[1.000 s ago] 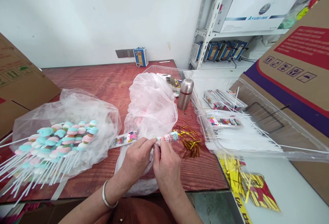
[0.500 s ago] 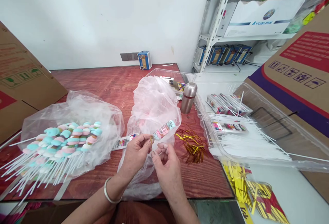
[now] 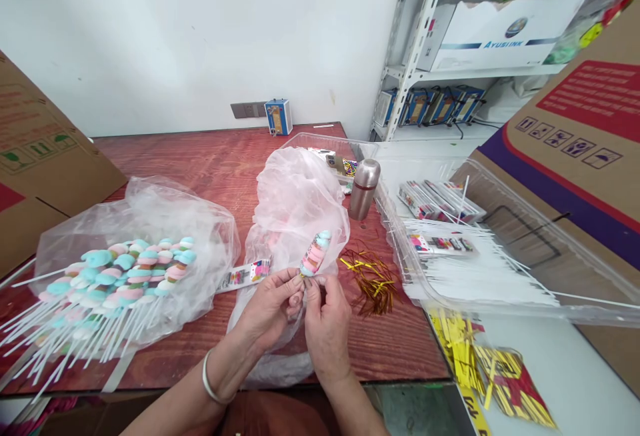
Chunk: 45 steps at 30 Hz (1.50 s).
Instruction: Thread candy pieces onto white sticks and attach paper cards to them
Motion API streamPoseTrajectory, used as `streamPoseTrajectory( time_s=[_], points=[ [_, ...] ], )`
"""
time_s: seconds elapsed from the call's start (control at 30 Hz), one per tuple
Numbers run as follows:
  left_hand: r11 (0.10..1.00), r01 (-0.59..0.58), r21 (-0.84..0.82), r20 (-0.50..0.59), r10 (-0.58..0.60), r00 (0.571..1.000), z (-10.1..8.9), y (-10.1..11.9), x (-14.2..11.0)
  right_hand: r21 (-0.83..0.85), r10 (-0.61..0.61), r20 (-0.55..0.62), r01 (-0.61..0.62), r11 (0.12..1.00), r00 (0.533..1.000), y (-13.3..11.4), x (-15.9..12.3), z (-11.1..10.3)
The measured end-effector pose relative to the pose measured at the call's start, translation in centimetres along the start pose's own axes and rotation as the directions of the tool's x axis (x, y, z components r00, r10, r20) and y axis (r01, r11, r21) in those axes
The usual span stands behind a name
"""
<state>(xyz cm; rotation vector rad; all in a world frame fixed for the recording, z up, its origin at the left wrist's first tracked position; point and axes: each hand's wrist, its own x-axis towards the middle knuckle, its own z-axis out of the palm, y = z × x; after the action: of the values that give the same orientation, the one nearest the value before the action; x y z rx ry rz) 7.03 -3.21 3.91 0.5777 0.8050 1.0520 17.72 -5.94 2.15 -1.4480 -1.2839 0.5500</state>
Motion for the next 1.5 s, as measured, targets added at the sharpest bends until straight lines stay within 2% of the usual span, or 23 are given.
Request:
streamPoseTrajectory(
  time_s=[0.1,0.13,0.2,0.23,0.27,0.3,0.37,0.4,0.43,0.47,0.5,0.57,0.6,0.67,0.73,1.03,1.1,1.17,1.23,1.3,1.37,1.43,1.5],
  points=[
    [0.995,0.069,-0.076,0.077,-0.063,0.995,0.1,-0.2,-0.1,0.002,-0.046,-0.012,0.046,0.999,0.999,0.1,0.4,-0.3],
    [0.998,0.050,-0.030,0.082,-0.048,0.996,0.1,-0.3,-0.2,0.000,-0.059,0.011,0.059,0.998,0.998,0.2,0.5,-0.4],
    [0.973,-0.085,0.217,0.082,0.068,0.994,-0.2,-0.5,-0.3,-0.055,-0.118,0.040,0.120,0.991,0.992,0.4,0.5,-0.7],
    [0.896,-0.199,0.397,0.106,0.171,0.980,-0.4,-0.6,-0.4,-0.112,-0.166,0.032,0.169,0.979,0.986,0.5,0.5,-0.8],
    [0.755,-0.320,0.572,0.158,0.281,0.947,-0.6,-0.7,-0.5,-0.177,-0.221,0.019,0.221,0.959,0.975,0.6,0.4,-1.0],
    [0.567,-0.420,0.708,0.235,0.373,0.898,-0.8,-0.7,-0.6,-0.235,-0.274,0.012,0.269,0.934,0.962,0.6,0.3,-1.1],
    [0.221,-0.515,0.828,0.377,0.459,0.804,-1.0,-0.6,-0.7,-0.286,-0.342,0.041,0.339,0.896,0.939,0.5,0.2,-1.2],
    [0.135,-0.520,0.843,0.409,0.467,0.784,-1.0,-0.6,-0.8,-0.272,-0.347,0.067,0.351,0.896,0.936,0.4,0.2,-1.3],
    [0.120,-0.509,0.853,0.405,0.463,0.788,-1.0,-0.5,-0.9,-0.231,-0.330,0.091,0.343,0.911,0.939,0.2,0.3,-1.3],
    [0.182,-0.485,0.856,0.366,0.449,0.815,-0.9,-0.4,-0.9,-0.166,-0.297,0.111,0.312,0.935,0.948,0.0,0.3,-1.3],
    [0.315,-0.446,0.838,0.304,0.410,0.860,-0.7,-0.4,-0.9,-0.085,-0.250,0.129,0.262,0.961,0.960,-0.1,0.4,-1.3],
    [0.666,-0.305,0.681,0.186,0.247,0.951,-0.3,-0.4,-0.8,0.072,-0.152,0.164,0.142,0.987,0.975,-0.3,0.6,-1.2],
    [0.805,-0.214,0.553,0.162,0.148,0.976,-0.2,-0.4,-0.8,0.122,-0.120,0.175,0.100,0.988,0.977,-0.3,0.7,-1.2],
    [0.943,-0.081,0.322,0.171,0.026,0.985,0.0,-0.5,-0.5,0.145,-0.098,0.168,0.074,0.987,0.981,-0.3,0.8,-1.2],
    [0.978,-0.051,0.203,0.178,0.015,0.984,0.0,-0.6,-0.4,0.107,-0.108,0.138,0.093,0.990,0.984,-0.2,0.9,-1.2],
    [0.988,-0.077,0.132,0.243,0.043,0.969,-0.2,-1.0,-0.5,0.097,-0.087,0.125,0.075,0.992,0.988,-0.9,0.9,-1.9],
    [0.991,-0.050,0.127,0.278,0.013,0.961,-0.5,-1.1,-0.4,0.223,-0.005,0.211,-0.043,0.974,0.978,-1.0,0.9,-1.9],
    [0.984,-0.033,0.176,0.353,-0.032,0.935,-1.1,-0.7,-0.2,0.374,0.066,0.377,-0.217,0.902,0.924,-0.9,0.9,-2.0],
    [0.939,-0.123,0.323,0.458,-0.041,0.888,-1.5,0.8,-0.1,0.433,0.063,0.453,-0.281,0.857,0.889,-0.7,0.9,-2.3],
    [0.785,-0.351,0.510,0.535,0.029,0.844,-1.7,3.2,-0.5,0.350,0.003,0.366,-0.141,0.926,0.931,-0.6,1.1,-2.8],
    [0.590,-0.533,0.607,0.542,0.182,0.820,-1.4,5.8,-1.4,0.129,-0.132,0.224,0.105,0.986,0.966,-0.7,1.3,-3.6],
    [0.495,-0.577,0.650,0.548,0.221,0.807,-0.8,7.5,-2.6,-0.107,-0.321,0.151,0.338,0.935,0.935,-1.2,1.6,-4.4],
    [0.452,-0.572,0.684,0.600,0.096,0.794,-0.2,7.9,-3.6,-0.255,-0.496,0.132,0.513,0.820,0.858,-1.9,1.7,-5.0]
  ],
)
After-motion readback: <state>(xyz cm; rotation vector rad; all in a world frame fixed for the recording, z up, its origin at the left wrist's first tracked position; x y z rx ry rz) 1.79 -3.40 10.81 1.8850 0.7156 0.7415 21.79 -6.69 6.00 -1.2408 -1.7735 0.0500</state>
